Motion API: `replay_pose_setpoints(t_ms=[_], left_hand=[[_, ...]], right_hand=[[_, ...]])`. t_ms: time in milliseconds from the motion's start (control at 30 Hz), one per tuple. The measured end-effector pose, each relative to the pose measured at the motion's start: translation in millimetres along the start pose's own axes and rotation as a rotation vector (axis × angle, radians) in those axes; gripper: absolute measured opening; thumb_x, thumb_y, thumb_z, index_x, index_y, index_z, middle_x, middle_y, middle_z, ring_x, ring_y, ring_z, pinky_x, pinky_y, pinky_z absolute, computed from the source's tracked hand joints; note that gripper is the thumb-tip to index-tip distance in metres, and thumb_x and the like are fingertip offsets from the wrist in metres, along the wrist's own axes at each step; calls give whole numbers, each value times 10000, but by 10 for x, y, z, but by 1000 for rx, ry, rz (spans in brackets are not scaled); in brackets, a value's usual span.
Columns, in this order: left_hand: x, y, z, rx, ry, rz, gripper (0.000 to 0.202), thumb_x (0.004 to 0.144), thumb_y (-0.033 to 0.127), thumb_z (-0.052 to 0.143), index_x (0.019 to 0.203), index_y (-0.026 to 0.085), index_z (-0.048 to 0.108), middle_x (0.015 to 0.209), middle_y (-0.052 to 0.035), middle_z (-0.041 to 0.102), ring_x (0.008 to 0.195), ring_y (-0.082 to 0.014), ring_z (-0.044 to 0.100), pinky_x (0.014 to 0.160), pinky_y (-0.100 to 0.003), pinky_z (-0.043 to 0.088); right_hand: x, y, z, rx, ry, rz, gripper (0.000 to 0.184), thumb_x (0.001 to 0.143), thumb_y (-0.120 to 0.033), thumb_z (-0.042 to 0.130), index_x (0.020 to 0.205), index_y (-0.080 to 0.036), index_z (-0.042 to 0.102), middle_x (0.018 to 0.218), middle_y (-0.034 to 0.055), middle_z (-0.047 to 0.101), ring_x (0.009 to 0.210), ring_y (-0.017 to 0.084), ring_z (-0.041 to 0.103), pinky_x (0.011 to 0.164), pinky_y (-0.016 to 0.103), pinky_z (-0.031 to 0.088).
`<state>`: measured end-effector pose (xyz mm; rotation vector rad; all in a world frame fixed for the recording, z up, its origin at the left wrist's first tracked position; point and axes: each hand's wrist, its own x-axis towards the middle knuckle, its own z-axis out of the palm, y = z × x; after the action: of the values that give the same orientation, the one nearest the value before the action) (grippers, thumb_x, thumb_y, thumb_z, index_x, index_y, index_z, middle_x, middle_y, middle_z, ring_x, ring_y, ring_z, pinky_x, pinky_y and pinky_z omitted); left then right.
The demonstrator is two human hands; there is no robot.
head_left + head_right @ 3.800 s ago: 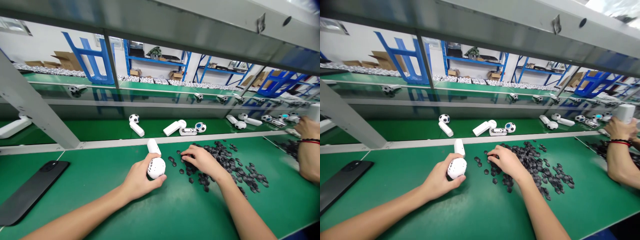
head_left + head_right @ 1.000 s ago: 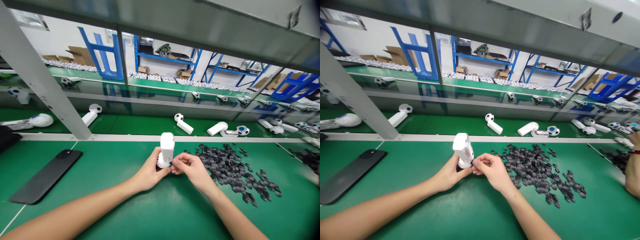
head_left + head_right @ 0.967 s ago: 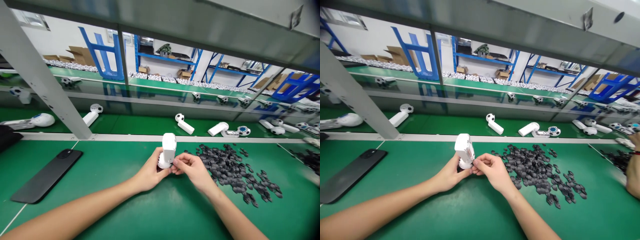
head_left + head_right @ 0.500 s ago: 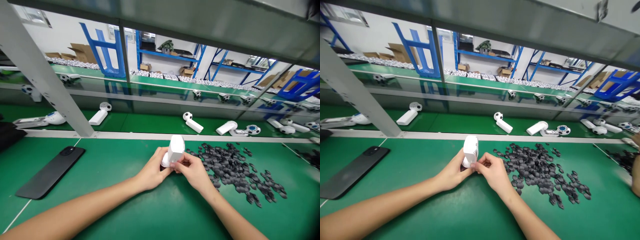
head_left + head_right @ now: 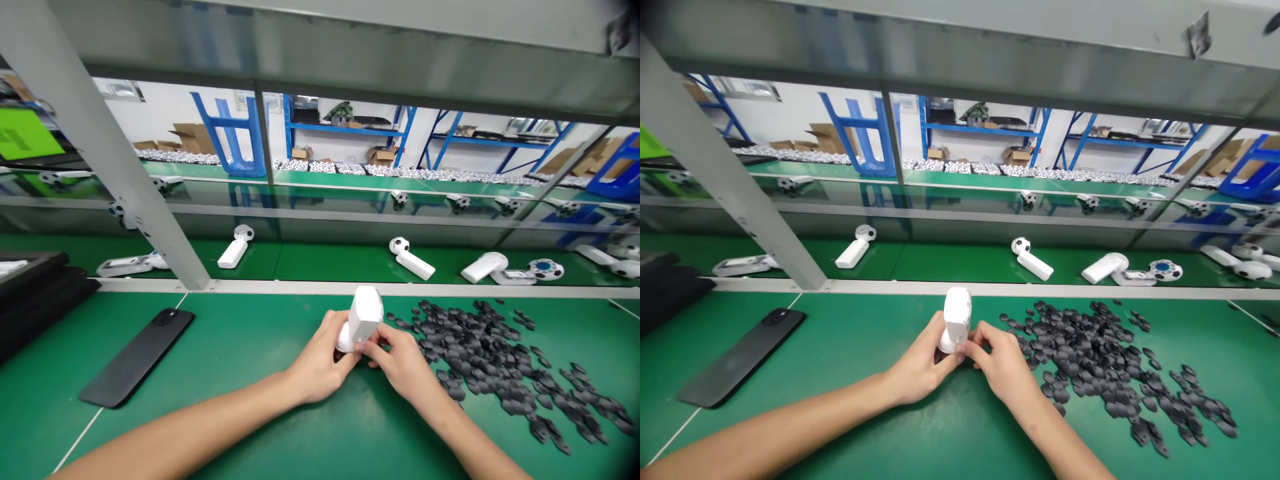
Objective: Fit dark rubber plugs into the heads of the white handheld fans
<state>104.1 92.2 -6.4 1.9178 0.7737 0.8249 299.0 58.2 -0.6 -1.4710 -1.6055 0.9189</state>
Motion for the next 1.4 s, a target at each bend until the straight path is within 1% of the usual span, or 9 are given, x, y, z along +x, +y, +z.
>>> replay_pose_setpoints(t_ms=[300, 467, 600, 800, 967, 1100, 1200, 1333, 1400], left_hand=[[-44, 18, -27, 9, -11, 84, 458, 878, 118, 630, 1311, 240, 541, 1151, -69, 538, 1039, -220, 550, 890, -348, 489], [-53, 25, -78, -2, -82, 229, 575, 780, 191, 743, 1325, 204, 563, 1172, -103, 561, 1146, -265, 528, 983, -374, 501], [-45, 25, -90, 10, -70, 222, 552, 863, 232, 693, 1391, 208, 532, 1176, -109, 604, 1152, -263, 516, 1025, -397, 490], [-65, 36, -95, -3, -109, 174, 491, 869, 231, 702, 1340, 214, 565, 1207, -114, 581, 1202, -279, 513, 1059, -419, 469], [0, 32, -124, -15, -142, 84, 540, 865, 189, 671, 1378, 230, 506, 1227, -99, 579, 1063, -242, 578, 955, -399, 513], [326, 38, -212, 68, -294, -78, 632, 906, 366, 678, 1462, 234, 409, 1130, -70, 690, 779, -175, 658, 720, -304, 555], [784, 32, -379, 307, -184, -164, 625, 923, 554, 620, 1433, 236, 448, 1071, -68, 727, 759, -209, 701, 666, -304, 548], [1451, -70, -687, 617, 41, -299, 694, 890, 722, 544, 1257, 136, 601, 1133, -210, 705, 1065, -406, 675, 837, -466, 533], [1657, -151, -782, 743, 68, -370, 715, 861, 711, 610, 1220, 92, 633, 1107, -229, 707, 1071, -413, 671, 880, -516, 521]], right_hand=[[-59, -64, -37, 31, -43, -10, 146, 871, -341, 732, 882, -202, 690, 829, 22, 749, 762, 213, 706, 700, 281, 549], [-103, -39, -51, 141, -62, 40, 587, 786, -390, 781, 1334, -208, 675, 1196, 115, 771, 1095, 323, 728, 861, 346, 613], [-105, -52, -34, 171, -73, 72, 483, 777, -485, 769, 1168, -203, 788, 1152, 106, 796, 1106, 365, 728, 888, 365, 618], [-74, -131, -67, 166, -108, 126, 222, 749, -378, 810, 851, -182, 817, 888, 52, 819, 899, 326, 755, 794, 328, 601], [3, -141, -87, 289, -145, 44, 293, 805, -356, 790, 1059, -210, 818, 990, 45, 818, 933, 291, 757, 893, 357, 584], [41, -156, -405, 47, -84, -7, 435, 958, -486, 637, 1300, -240, 742, 1097, 71, 805, 1000, 292, 746, 899, 378, 570], [6, -123, -757, -309, 4, -34, 395, 1029, -486, 513, 1256, -274, 758, 1049, 57, 807, 931, 270, 740, 825, 352, 543], [-27, -17, -1063, -542, -66, -55, 292, 1019, -398, 531, 1038, -284, 799, 1078, 40, 791, 954, 250, 714, 805, 315, 496], [-29, 15, -1109, -599, -90, -24, 282, 1010, -380, 537, 969, -277, 796, 1037, 42, 780, 920, 241, 701, 756, 304, 475]])
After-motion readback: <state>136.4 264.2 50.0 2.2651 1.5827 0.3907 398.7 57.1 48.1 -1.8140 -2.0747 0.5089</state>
